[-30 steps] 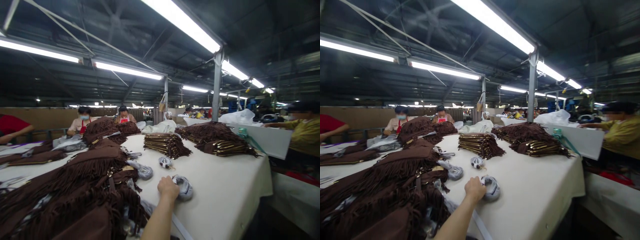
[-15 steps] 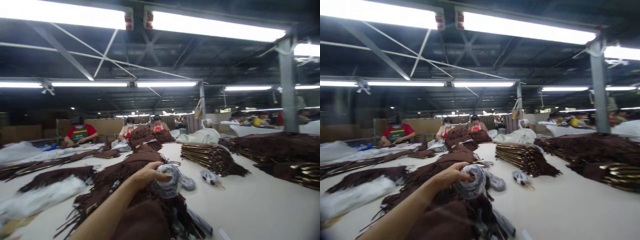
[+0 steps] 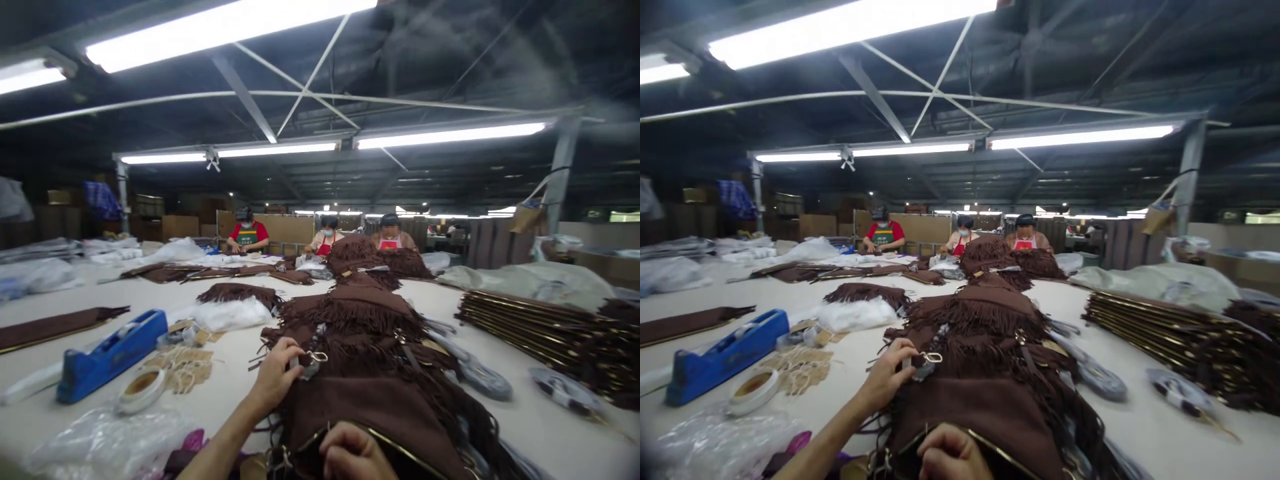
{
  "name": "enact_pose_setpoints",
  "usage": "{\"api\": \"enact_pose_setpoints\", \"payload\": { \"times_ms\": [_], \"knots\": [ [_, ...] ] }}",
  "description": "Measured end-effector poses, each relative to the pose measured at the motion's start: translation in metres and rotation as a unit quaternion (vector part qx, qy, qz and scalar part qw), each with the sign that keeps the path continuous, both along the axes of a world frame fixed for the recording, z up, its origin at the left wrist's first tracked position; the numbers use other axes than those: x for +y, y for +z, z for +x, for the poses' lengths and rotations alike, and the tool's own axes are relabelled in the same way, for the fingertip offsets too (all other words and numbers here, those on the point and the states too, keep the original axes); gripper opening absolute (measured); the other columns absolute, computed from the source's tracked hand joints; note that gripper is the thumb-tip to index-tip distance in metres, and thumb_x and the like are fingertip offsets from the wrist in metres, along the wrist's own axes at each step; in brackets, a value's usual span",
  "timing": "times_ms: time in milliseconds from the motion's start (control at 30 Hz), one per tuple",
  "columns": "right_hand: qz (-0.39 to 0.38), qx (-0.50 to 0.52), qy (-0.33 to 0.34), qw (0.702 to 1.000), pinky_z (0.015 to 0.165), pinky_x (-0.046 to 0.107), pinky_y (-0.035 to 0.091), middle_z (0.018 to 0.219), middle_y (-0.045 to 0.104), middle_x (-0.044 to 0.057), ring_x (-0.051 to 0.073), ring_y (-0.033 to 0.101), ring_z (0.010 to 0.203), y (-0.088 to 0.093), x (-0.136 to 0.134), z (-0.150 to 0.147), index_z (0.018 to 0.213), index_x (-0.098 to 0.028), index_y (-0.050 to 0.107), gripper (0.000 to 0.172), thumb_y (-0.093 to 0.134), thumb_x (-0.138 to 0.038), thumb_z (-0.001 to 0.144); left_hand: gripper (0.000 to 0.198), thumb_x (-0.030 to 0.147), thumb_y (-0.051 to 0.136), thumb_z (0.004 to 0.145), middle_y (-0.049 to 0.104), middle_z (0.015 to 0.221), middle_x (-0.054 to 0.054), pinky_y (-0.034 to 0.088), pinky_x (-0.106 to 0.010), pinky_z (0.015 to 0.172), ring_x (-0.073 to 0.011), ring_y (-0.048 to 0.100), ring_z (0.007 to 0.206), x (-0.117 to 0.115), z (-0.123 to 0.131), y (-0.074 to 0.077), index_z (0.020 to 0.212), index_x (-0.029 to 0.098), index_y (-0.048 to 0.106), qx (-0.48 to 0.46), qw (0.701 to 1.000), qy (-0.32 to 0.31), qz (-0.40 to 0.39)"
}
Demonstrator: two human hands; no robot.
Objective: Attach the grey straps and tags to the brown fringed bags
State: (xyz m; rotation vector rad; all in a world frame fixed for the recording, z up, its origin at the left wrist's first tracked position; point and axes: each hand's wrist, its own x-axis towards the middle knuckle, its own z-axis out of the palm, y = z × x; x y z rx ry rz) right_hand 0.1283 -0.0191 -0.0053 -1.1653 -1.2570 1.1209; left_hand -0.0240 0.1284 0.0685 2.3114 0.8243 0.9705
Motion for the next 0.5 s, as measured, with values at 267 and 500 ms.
{"api": "enact_pose_setpoints", "payload": {
  "times_ms": [267,500],
  "knots": [
    [0.028,0.157,-0.12,0.98,0.039,0.018,0.014,0.055,0.062,-0.001,0.003,0.032,0.037,0.011,0.007,-0.005,0.075,-0.016,0.066,0.046,0.079,-0.058,0.063,0.043,0.013,0.049,0.076,0.066,0.105,-0.006,0.04,-0.037,0.093,-0.0236,0.055,0.101,-0.019,0.006,-0.032,0.115,0.024,0.065,0.03,0.999,-0.036,0.022],
    [0.017,0.132,-0.159,0.978,0.038,0.019,0.013,0.048,0.056,-0.004,0.002,0.027,0.035,0.018,0.012,-0.014,0.061,-0.016,0.056,0.051,0.076,-0.063,0.063,0.046,0.009,0.046,0.076,0.062,0.107,-0.006,0.045,-0.036,0.089,-0.0224,0.057,0.099,-0.027,0.011,-0.04,0.109,0.027,0.071,-0.031,0.995,-0.054,0.072]
  ]
}}
